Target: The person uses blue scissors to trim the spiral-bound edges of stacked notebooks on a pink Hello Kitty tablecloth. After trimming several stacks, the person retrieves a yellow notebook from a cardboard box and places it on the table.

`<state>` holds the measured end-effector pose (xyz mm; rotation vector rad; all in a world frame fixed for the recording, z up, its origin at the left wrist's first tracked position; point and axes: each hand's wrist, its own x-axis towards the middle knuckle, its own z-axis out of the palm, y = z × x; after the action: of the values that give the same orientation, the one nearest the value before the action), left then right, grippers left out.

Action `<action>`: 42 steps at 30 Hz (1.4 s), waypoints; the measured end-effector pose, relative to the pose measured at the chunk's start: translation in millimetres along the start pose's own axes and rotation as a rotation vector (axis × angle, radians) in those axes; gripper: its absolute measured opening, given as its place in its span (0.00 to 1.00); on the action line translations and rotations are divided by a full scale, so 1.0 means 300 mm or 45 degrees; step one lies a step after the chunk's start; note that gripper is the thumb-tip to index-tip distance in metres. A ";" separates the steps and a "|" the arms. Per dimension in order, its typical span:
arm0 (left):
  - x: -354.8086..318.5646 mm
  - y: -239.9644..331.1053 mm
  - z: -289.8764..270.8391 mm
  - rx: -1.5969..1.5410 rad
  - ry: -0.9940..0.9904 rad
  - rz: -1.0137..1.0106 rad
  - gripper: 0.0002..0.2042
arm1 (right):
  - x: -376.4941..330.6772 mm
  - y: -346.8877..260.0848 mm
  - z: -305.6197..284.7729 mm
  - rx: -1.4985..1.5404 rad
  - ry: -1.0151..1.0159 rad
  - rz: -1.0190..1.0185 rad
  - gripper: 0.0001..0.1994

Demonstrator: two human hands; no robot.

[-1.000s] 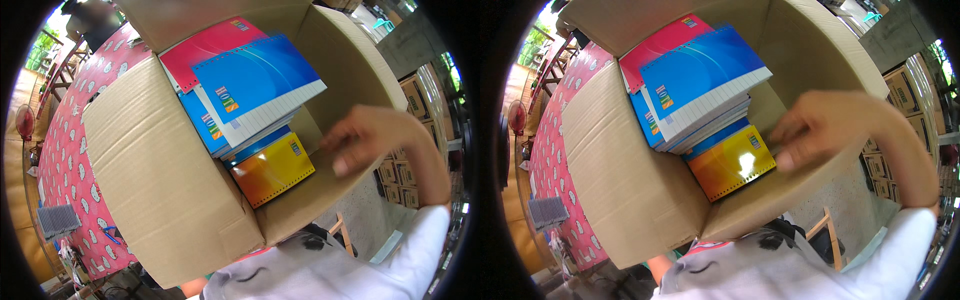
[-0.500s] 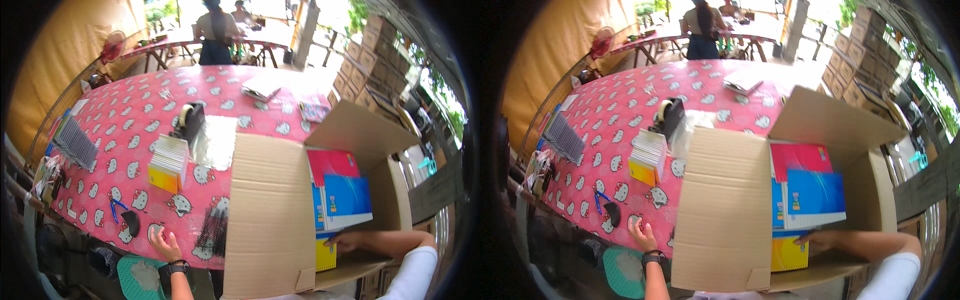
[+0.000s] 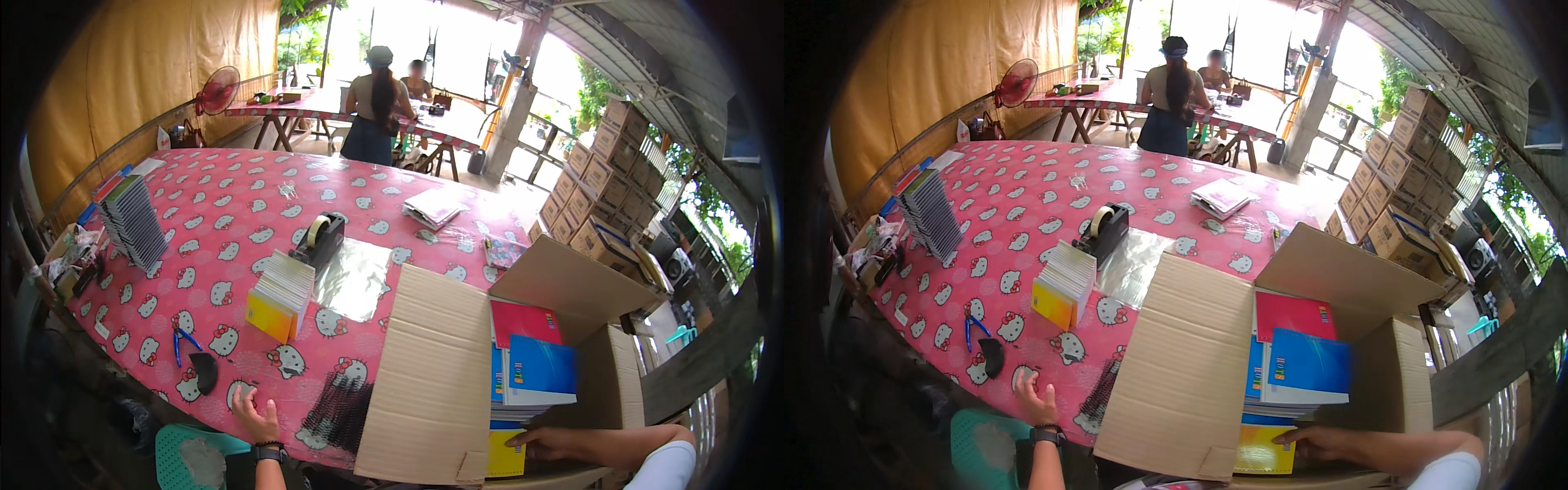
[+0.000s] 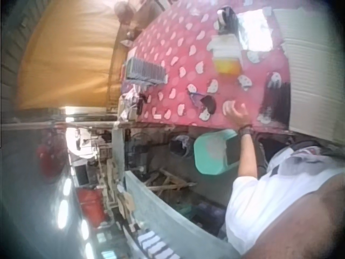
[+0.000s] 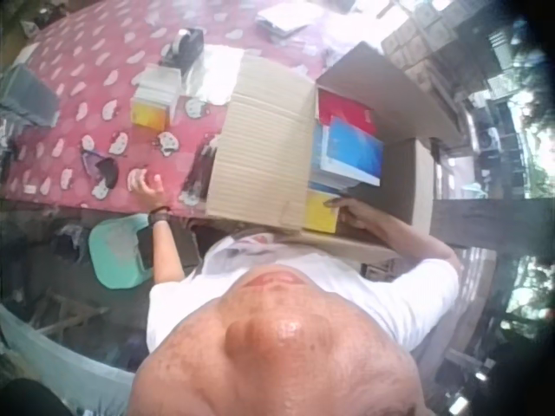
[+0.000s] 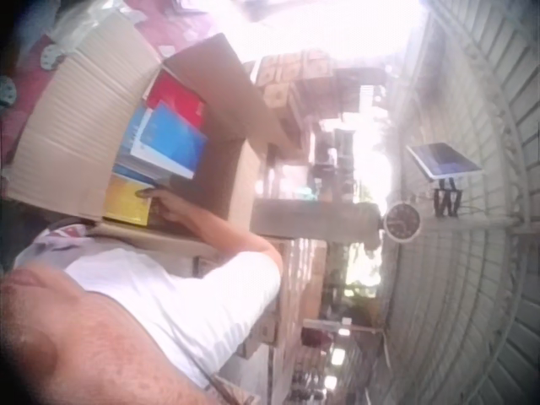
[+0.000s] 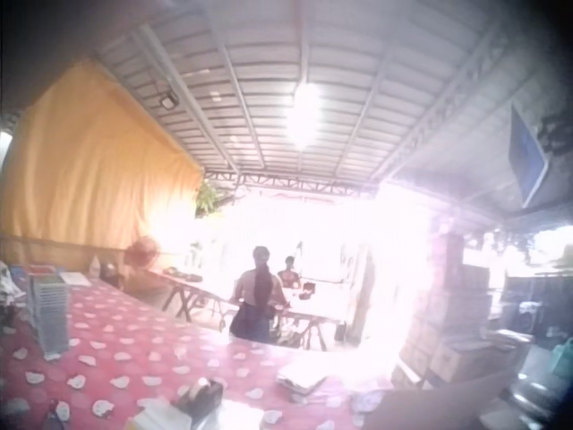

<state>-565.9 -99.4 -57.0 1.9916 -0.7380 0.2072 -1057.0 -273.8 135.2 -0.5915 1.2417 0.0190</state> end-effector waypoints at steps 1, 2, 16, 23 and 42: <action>0.001 -0.003 0.000 0.006 0.005 0.005 0.21 | -0.004 -0.008 0.007 -0.003 -0.007 0.010 0.25; -0.002 -0.008 0.003 0.010 0.011 0.010 0.21 | -0.011 -0.020 0.024 -0.006 -0.012 0.019 0.26; 0.004 -0.008 -0.008 0.051 0.094 0.079 0.21 | -0.001 -0.006 -0.062 0.268 -0.275 0.118 0.33; 0.005 -0.013 -0.009 0.034 0.083 0.075 0.20 | 0.025 0.039 -0.085 0.282 -0.317 0.095 0.32; 0.000 -0.016 -0.015 -0.074 0.034 0.021 0.17 | 0.089 0.075 -0.299 0.145 -0.035 0.213 0.28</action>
<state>-562.6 -93.8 -58.1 1.9248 -0.7359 0.2193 -1134.2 -301.3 84.7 -0.3866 1.2540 0.0957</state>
